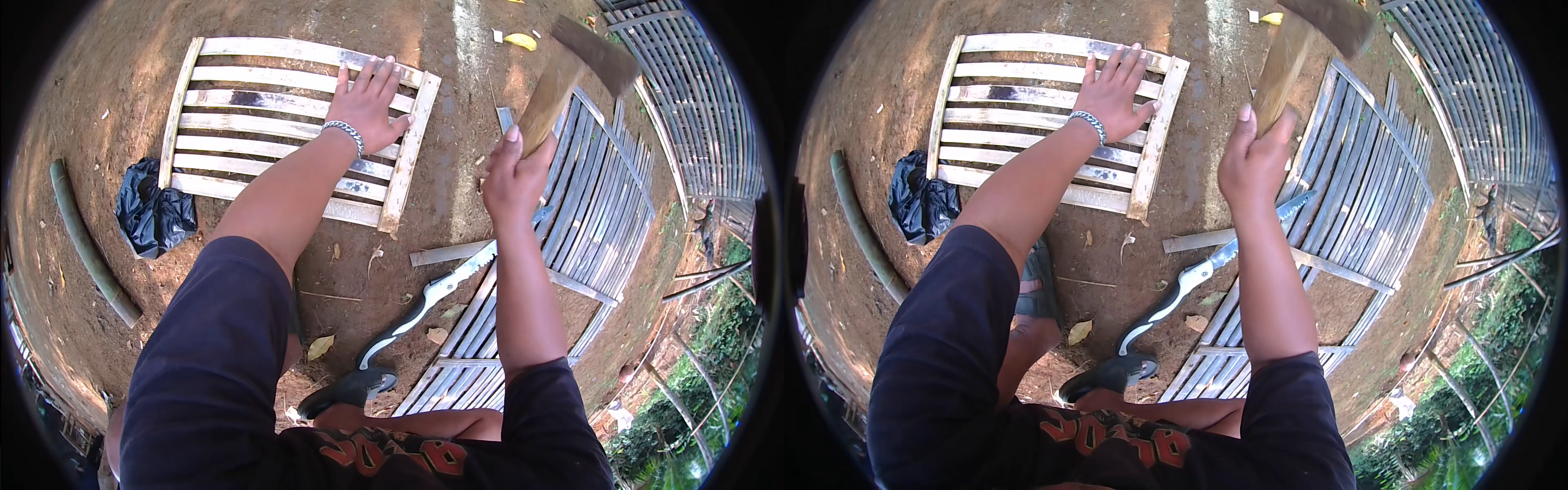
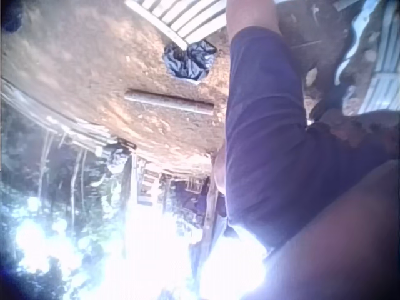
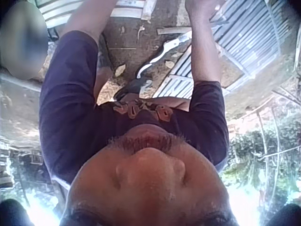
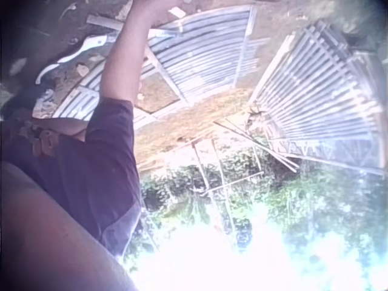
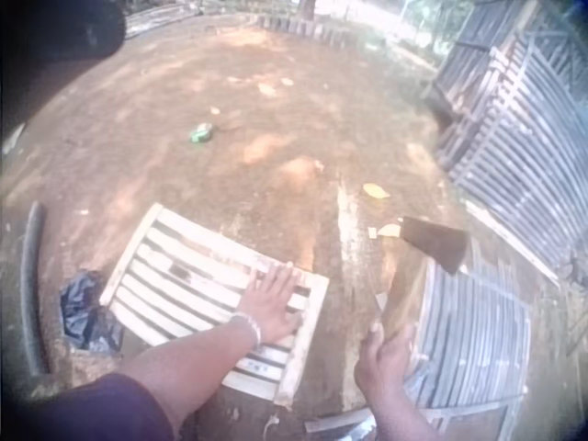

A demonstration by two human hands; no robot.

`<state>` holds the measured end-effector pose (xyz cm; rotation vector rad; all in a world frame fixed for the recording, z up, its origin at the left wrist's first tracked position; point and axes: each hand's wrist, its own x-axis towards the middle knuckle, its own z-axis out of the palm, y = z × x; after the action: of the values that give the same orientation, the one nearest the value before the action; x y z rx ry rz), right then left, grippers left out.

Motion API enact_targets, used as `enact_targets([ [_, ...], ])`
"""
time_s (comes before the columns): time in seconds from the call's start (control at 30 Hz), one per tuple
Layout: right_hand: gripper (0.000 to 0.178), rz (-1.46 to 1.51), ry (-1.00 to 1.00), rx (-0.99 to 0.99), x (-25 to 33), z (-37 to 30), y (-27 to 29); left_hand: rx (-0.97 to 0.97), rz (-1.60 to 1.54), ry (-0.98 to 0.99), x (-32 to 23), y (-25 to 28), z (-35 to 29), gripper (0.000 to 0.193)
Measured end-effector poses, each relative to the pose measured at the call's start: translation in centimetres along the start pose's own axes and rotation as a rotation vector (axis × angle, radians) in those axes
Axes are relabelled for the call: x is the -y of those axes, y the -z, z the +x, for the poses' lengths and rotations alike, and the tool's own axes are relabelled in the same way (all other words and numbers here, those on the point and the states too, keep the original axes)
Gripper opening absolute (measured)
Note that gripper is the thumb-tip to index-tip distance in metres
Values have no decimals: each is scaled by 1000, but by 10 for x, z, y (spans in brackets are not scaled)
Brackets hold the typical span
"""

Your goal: The person uses a hammer to drive nails into a wooden slat frame, securing the slats to the side rails. They repeatedly hammer the nails, flip the frame to check alignment, and continue hammering until the frame is assembled. The person then places the finished frame onto a stack of similar frames.

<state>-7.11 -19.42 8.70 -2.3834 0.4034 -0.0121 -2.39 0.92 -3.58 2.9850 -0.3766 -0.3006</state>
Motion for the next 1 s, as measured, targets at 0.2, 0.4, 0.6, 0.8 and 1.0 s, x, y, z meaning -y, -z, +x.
enact_targets([
  [0.2, 32, -457, -10, 381, -23, 2, -12, 9, 9, -1, 2, 2, 1, 84],
  [0.4, 33, -5, 126, -45, 8, -4, -4, -3, 10, 10, 4, -4, -3, 83],
  [0.6, 33, -408, 30, 309, -26, 15, -1, -12, -36, -7, 3, -4, 0, 84],
  [0.8, 37, -7, -36, 141, 39, 41, 19, -3, 9, 10, 2, -1, -1, 85],
  [1.0, 40, -524, 147, 522, 17, 47, 43, 22, 37, 10, 1, 1, 0, 84],
])
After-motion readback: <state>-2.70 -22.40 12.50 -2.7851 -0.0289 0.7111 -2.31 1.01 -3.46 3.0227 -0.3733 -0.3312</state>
